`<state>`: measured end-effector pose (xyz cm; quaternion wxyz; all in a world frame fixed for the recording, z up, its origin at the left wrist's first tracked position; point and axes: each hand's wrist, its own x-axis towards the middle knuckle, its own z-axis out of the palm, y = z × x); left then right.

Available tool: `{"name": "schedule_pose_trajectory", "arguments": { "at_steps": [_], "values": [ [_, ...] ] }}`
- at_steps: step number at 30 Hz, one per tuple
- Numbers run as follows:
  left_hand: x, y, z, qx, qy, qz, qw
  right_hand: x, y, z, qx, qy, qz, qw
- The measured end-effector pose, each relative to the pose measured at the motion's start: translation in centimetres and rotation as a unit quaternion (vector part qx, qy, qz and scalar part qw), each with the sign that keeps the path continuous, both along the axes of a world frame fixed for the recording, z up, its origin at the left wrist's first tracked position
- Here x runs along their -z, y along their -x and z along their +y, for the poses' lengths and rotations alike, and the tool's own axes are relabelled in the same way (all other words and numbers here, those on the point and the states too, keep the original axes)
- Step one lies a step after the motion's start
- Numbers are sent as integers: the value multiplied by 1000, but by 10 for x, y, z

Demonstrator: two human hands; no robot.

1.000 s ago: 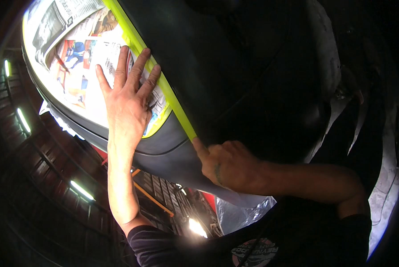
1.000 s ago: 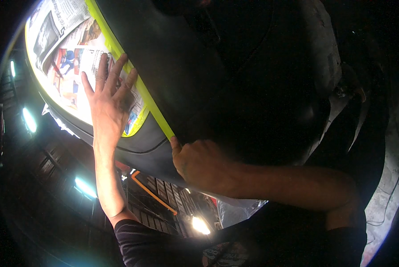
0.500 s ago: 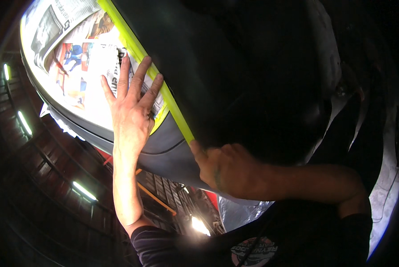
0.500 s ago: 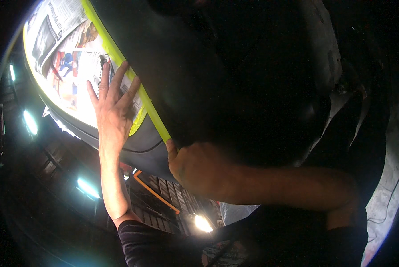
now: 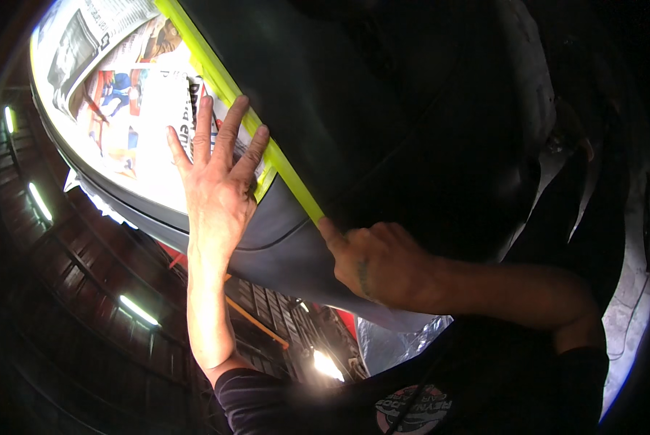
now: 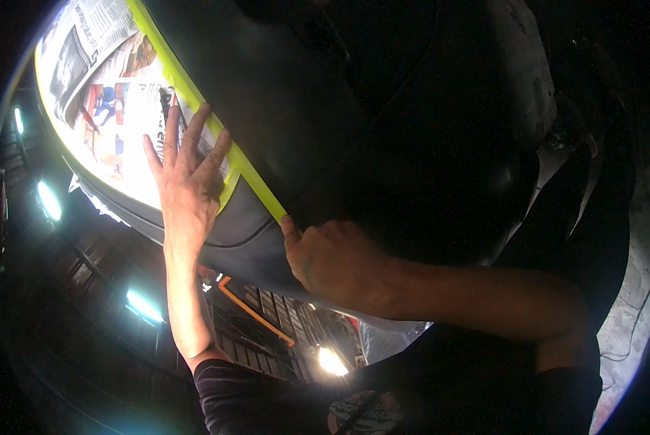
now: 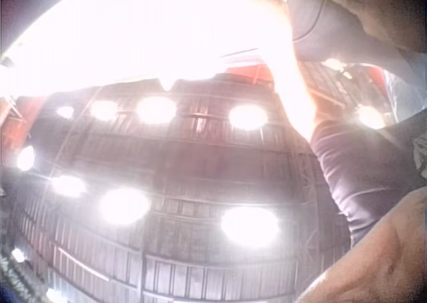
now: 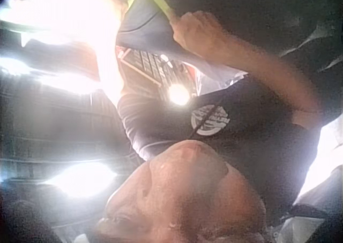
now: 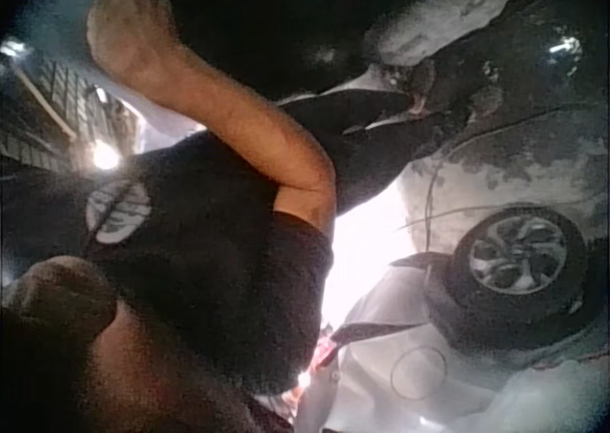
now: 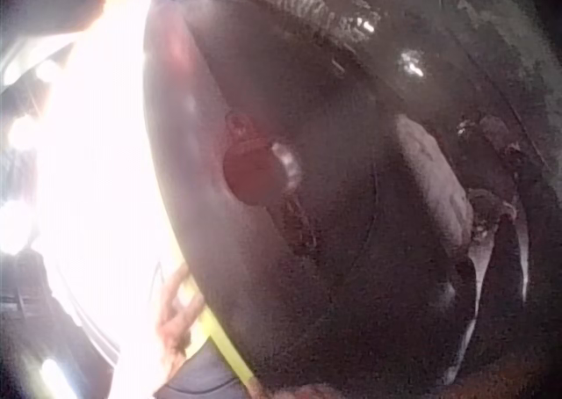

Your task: The person applies yellow masking tape over newspaper sheets already placed on a black car bumper. They smooth the tape along the edges and contours of the bumper to secure the newspaper and create a clean boundary for painting.

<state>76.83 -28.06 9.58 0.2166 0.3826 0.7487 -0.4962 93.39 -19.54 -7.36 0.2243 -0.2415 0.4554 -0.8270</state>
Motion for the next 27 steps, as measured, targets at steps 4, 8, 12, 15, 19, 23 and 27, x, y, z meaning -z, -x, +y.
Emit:
{"name": "schedule_pose_trajectory", "arguments": {
  "at_steps": [4,8,12,15,19,23,27],
  "values": [
    [1,-3,-1,-6,-6,2,1000,-2,-3,-2,31,-7,5,999],
    [0,-10,2,-24,-1,-1,1000,-3,-4,-3,30,-8,5,1000],
    [-1,-8,-1,-64,-32,-13,997,-2,-5,-6,46,-33,46,997],
    [-4,-5,-3,-57,-46,-22,997,-3,-5,-4,38,-16,15,999],
    [-3,-6,1,-49,-48,-29,997,-4,-4,0,2,-14,19,1000],
    [0,-10,4,-48,-45,-23,998,-7,-4,12,-5,18,14,1000],
    [-1,-10,6,-78,-68,-40,994,-5,-3,11,-14,9,8,1000]
  ]
}}
